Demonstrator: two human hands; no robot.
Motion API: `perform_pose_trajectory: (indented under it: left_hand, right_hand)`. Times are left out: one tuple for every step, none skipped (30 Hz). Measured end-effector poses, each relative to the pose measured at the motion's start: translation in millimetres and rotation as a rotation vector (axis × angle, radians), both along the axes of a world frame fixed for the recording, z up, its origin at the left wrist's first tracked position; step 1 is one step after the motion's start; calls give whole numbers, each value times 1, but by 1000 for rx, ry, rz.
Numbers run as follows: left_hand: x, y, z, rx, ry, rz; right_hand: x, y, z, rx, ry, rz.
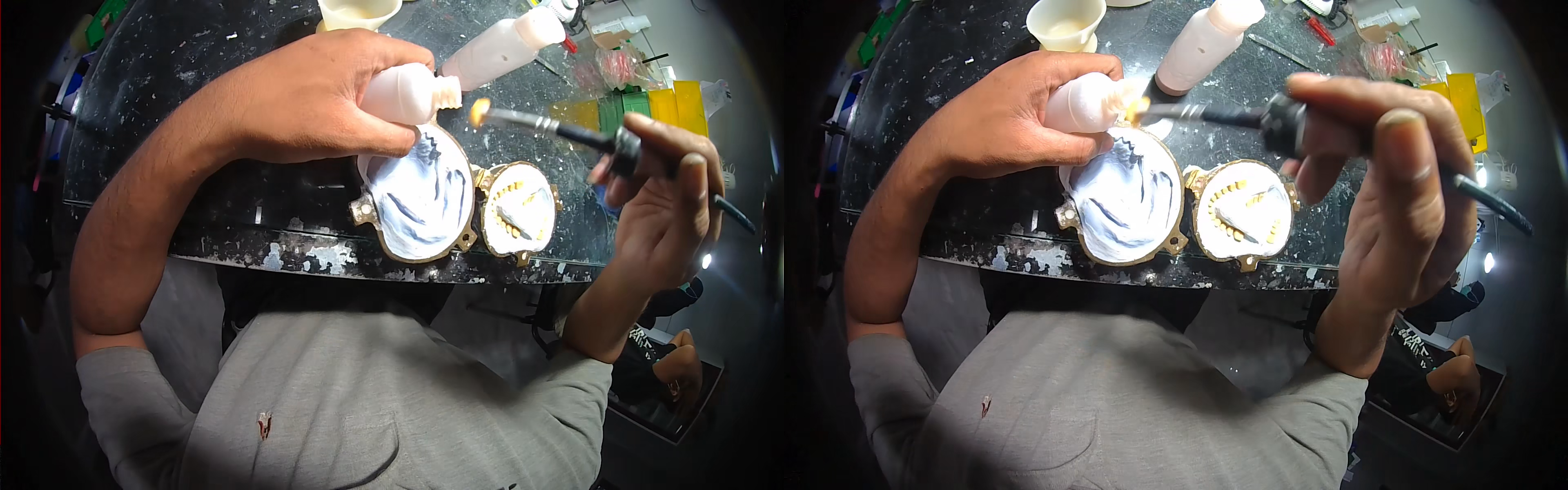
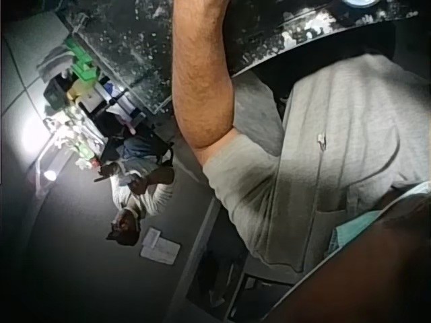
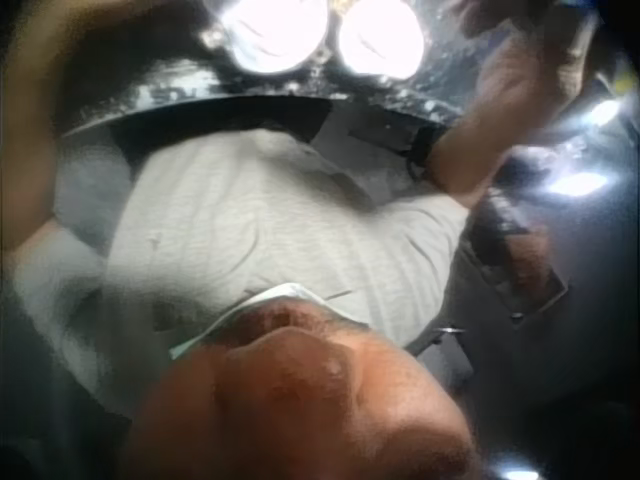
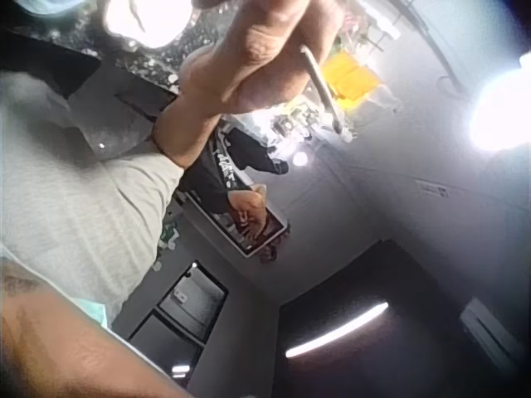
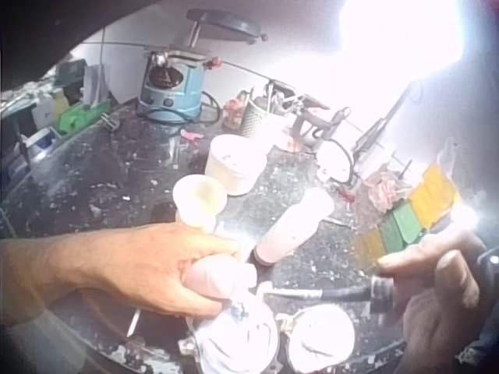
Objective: The person takes a small cup and a brush from a drawer, then applies a white liquid coating to the interior of a dental mold using the brush.
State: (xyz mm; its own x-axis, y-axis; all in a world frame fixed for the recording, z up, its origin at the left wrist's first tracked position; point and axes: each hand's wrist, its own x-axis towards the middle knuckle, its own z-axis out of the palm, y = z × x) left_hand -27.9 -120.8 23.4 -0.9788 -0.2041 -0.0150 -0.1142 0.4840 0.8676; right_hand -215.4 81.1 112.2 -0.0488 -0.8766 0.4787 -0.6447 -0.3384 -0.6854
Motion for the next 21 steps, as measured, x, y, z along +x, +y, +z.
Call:
perform_pose_trajectory:
  left_hand:
    - [-1,0,-1,14,22,-11]
    - [-3,-1,-3,27,45,-23]
    - [-2,-1,-7,25,41,-17]
    - [-1,-2,-11,-22,100,-13]
    - [0,-3,-13,-71,158,-11]
    - [-1,-3,-14,-74,160,-14]
    - [-1,-2,-13,-52,199,-22]
    - [-1,-2,-11,-30,237,-29]
    - [0,-1,-10,-36,233,-27]
    - [0,1,-8,-62,250,-22]
    - [0,1,-6,-89,265,-15]
    - [0,0,-7,-103,302,-39]
    - [0,-1,-5,-119,283,-35]
    - [-2,0,-7,-144,323,-26]
    - [0,1,-10,-177,351,-2]
    - [0,0,-9,-121,327,-6]
    - [-1,0,-8,-64,304,-8]
    - [-6,1,-11,121,324,-72]
    - [-4,3,-6,-19,352,-47]
    - [-2,7,-4,-113,387,-61]
    - [-1,13,-3,-205,422,-79]
  right_hand:
    - [-5,-2,0,-29,-22,0]
    - [-5,-2,-3,-46,-17,-37]
    - [-3,-6,-10,-62,-19,-63]
    - [-1,-10,-15,-51,18,-43]
    - [1,-14,-18,-43,54,-22]
    - [3,-16,-19,-4,72,-3]
    - [8,-18,-20,41,82,7]
    - [15,-21,-23,43,74,-3]
    - [21,-23,-29,46,63,-9]
    - [23,-24,-34,72,-47,1]
    - [25,-25,-38,72,-100,8]
    - [26,-24,-38,105,-67,0]
    - [27,-25,-39,131,-39,1]
    - [32,-22,-36,211,-107,-47]
    - [32,-22,-38,213,-95,-18]
    - [30,-21,-40,213,-116,-12]
    - [28,-19,-42,214,-136,-6]
    - [23,-15,-50,154,-157,-27]
    - [27,-10,-47,211,-219,-61]
    - [27,-7,-52,151,-194,-51]
    - [26,-3,-59,91,-168,-46]
